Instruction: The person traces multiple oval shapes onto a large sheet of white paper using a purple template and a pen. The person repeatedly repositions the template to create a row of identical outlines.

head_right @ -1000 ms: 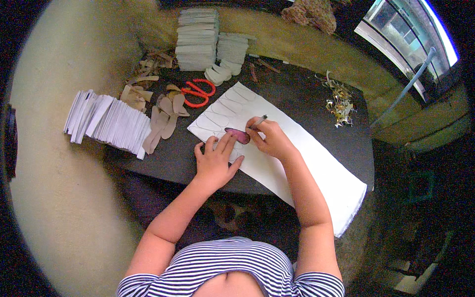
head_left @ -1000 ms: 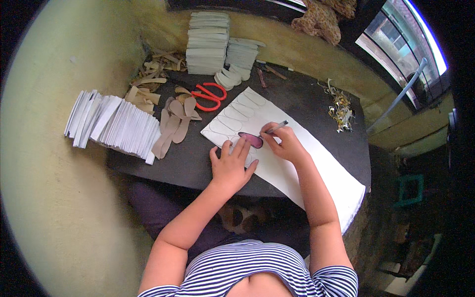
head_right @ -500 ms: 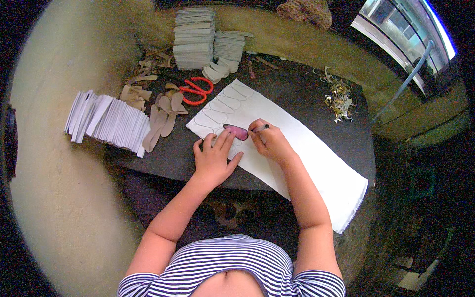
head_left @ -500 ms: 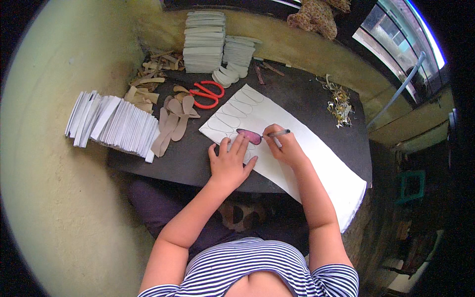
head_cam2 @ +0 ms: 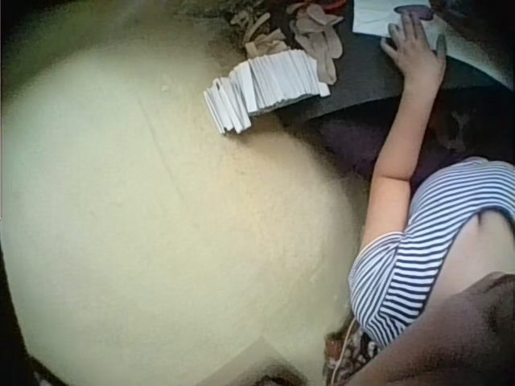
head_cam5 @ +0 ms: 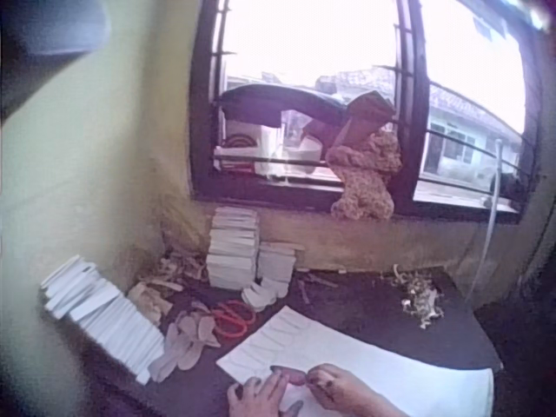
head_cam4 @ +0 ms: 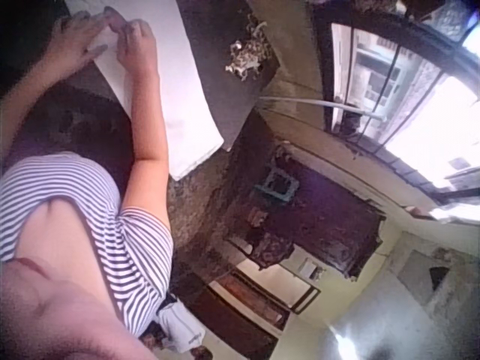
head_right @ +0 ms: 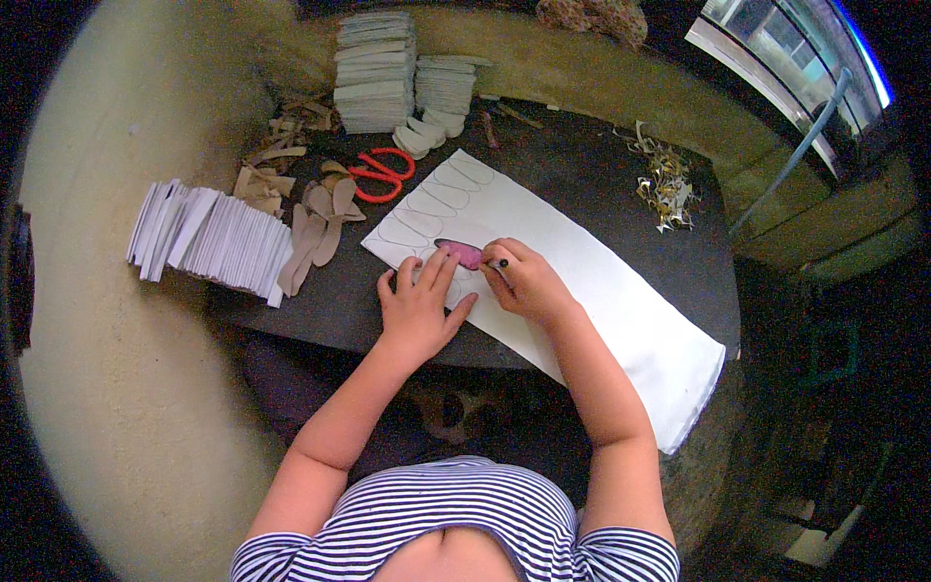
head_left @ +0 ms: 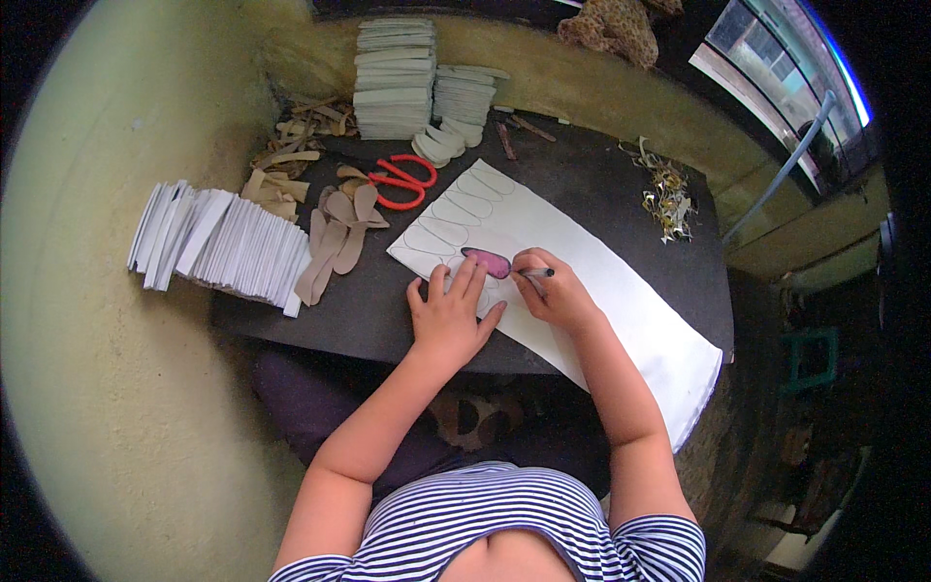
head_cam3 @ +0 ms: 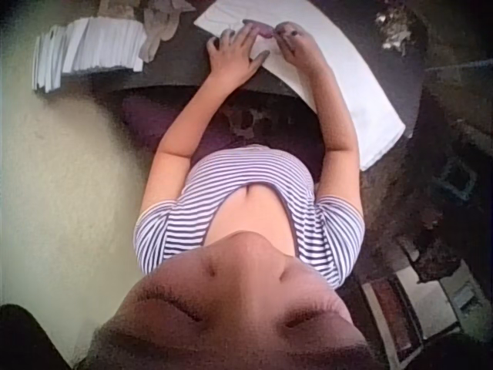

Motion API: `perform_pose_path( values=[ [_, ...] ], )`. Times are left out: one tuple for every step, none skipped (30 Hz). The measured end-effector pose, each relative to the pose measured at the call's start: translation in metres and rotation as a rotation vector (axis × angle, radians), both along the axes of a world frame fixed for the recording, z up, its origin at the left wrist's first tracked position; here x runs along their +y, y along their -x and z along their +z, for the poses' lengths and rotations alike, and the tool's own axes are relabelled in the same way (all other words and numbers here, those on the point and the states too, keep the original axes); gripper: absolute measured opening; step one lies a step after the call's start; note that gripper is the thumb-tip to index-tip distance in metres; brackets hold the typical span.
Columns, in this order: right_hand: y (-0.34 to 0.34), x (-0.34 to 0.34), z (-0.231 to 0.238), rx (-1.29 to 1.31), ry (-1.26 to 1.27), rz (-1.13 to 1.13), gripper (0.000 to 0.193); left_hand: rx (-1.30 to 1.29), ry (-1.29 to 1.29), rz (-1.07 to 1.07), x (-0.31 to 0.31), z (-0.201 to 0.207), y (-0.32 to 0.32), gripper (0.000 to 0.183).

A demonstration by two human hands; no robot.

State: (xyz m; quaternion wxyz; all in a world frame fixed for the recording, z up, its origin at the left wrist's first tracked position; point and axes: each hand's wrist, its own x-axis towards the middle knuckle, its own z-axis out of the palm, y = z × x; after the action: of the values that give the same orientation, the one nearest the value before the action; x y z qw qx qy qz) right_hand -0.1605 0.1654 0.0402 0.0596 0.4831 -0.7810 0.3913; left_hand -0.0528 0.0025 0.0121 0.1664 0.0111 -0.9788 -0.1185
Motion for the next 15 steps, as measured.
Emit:
perform_pose_path(
  values=[
    [-0.0001,-0.0001,0.0005,0.009,-0.001,-0.001,0.018,-0.003,0.0,0.005,0.0007,0.0004,0.0003,0.06],
    [-0.0001,-0.0002,0.0007,0.019,-0.002,-0.001,0.018,-0.01,-0.005,0.004,0.0009,0.0008,0.0005,0.06],
    [-0.0001,0.0,0.0003,0.003,0.001,-0.001,0.017,-0.017,-0.01,0.002,0.0009,0.0012,0.0006,0.06],
    [0.0,0.0002,-0.0002,-0.012,0.005,0.001,0.017,-0.024,-0.016,0.001,0.0009,0.0016,0.0008,0.06],
    [0.0002,0.0004,-0.0005,-0.027,0.009,0.002,0.016,-0.023,-0.013,0.0,0.0007,0.0023,0.0009,0.06],
    [0.0002,0.0006,-0.0005,-0.042,0.009,-0.002,0.015,-0.022,-0.012,-0.001,0.0006,0.0028,0.0007,0.06],
    [0.0001,0.0009,-0.0002,-0.056,0.009,-0.006,0.014,-0.022,-0.01,-0.002,0.0006,0.0028,0.0007,0.06],
    [0.0002,0.001,-0.0001,-0.07,0.009,-0.009,0.013,-0.005,-0.001,-0.002,0.0005,0.0021,0.001,0.06],
    [0.0002,0.0012,-0.0012,-0.097,0.01,-0.02,0.013,0.01,0.007,0.001,0.0012,0.0008,0.0007,0.06],
    [0.0003,0.0013,-0.0026,-0.125,0.011,-0.03,0.012,0.024,0.014,0.004,0.0018,0.0001,0.0003,0.06],
    [0.0004,0.0015,-0.0038,-0.152,0.012,-0.041,0.011,0.012,0.017,0.009,0.0019,0.0005,0.0006,0.059],
    [0.0008,0.0025,-0.0049,-0.169,0.011,-0.043,0.011,-0.002,0.017,0.012,0.0022,0.0022,0.0015,0.058],
    [0.002,0.0033,-0.0057,-0.186,0.011,-0.045,0.012,-0.015,0.018,0.015,0.0029,0.0027,0.0024,0.058],
    [0.003,0.0042,-0.0065,-0.202,0.01,-0.048,0.012,-0.007,0.016,0.018,0.0041,0.0017,0.0032,0.057],
    [0.0031,0.0037,-0.007,-0.211,0.025,-0.04,0.011,0.002,0.018,0.021,0.0039,0.0011,0.0036,0.057]
  ],
)
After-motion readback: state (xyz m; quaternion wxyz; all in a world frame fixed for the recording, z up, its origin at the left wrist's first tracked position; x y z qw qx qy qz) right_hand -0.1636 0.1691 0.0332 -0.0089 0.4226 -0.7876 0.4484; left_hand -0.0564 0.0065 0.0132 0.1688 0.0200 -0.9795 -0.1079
